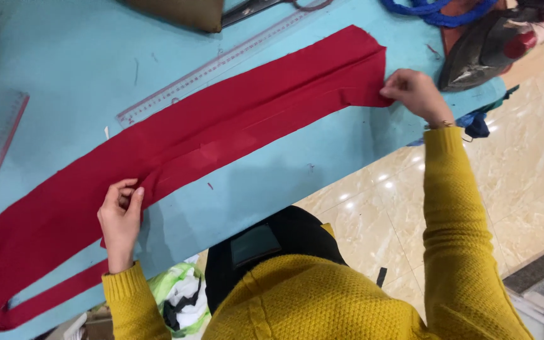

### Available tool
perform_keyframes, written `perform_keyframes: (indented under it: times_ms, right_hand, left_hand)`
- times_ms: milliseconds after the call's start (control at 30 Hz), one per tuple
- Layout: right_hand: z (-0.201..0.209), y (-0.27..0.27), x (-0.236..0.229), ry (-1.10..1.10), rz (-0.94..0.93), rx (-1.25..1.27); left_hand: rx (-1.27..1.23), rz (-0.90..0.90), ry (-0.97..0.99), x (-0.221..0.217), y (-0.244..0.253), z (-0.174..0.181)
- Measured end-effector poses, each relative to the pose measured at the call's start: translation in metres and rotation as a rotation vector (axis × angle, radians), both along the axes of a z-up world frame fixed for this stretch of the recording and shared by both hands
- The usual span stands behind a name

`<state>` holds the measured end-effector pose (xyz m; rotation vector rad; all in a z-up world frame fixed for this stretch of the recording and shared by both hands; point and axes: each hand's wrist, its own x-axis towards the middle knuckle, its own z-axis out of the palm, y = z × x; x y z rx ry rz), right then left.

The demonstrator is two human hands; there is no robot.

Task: The person irons a long strip of red fabric on a light blue table using a steam iron. They then fold the fabric strip multiple times by hand, aligning the edges and smoothing the folds to create a narrower, multi-layered piece.

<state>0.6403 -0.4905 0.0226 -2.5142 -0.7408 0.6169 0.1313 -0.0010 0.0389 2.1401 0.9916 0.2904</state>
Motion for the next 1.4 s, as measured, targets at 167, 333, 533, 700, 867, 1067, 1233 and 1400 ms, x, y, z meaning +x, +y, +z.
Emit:
perform_keyframes:
  times_ms: [167,333,533,700,867,1067,1233,1400]
  right_hand:
    - [-0.012,0.0,0.008,0.21,-0.231,0.522]
    - [-0.013,0.001,0.016,0.103,-0.241,0.401]
    - [-0.033,-0.012,0.009,-0.036,-0.176,-0.002]
    - [-0.036,-0.013,-0.004,-0.118,-0.143,-0.01]
    - [-0.011,0.0,-0.007,-0.038,-0.196,0.139]
    - [-0.017,0.001,0.005,-0.054,-0.247,0.139]
    - [0.021,0.034,0.003,-0.079,-0.164,0.146]
    - [0.007,0.035,0.017,-0.096,-0.124,0.123]
  left_hand:
    - [-0.04,-0.039,-0.024,0.002,0.006,0.004]
    - [-0.072,0.022,0.013,0.002,-0.002,0.026]
    - [-0.17,-0.024,0.086,-0.019,0.01,0.021]
    - [-0.129,-0.013,0.145,-0.03,0.017,0.015]
    - [-0.133,-0.062,0.225,-0.01,0.013,0.037]
    - [-0.07,-0.09,0.219,-0.011,0.018,0.021]
    - [-0.107,-0.088,0.289,-0.004,0.017,0.02]
    - [-0.007,-0.121,0.266,-0.013,0.028,0.003]
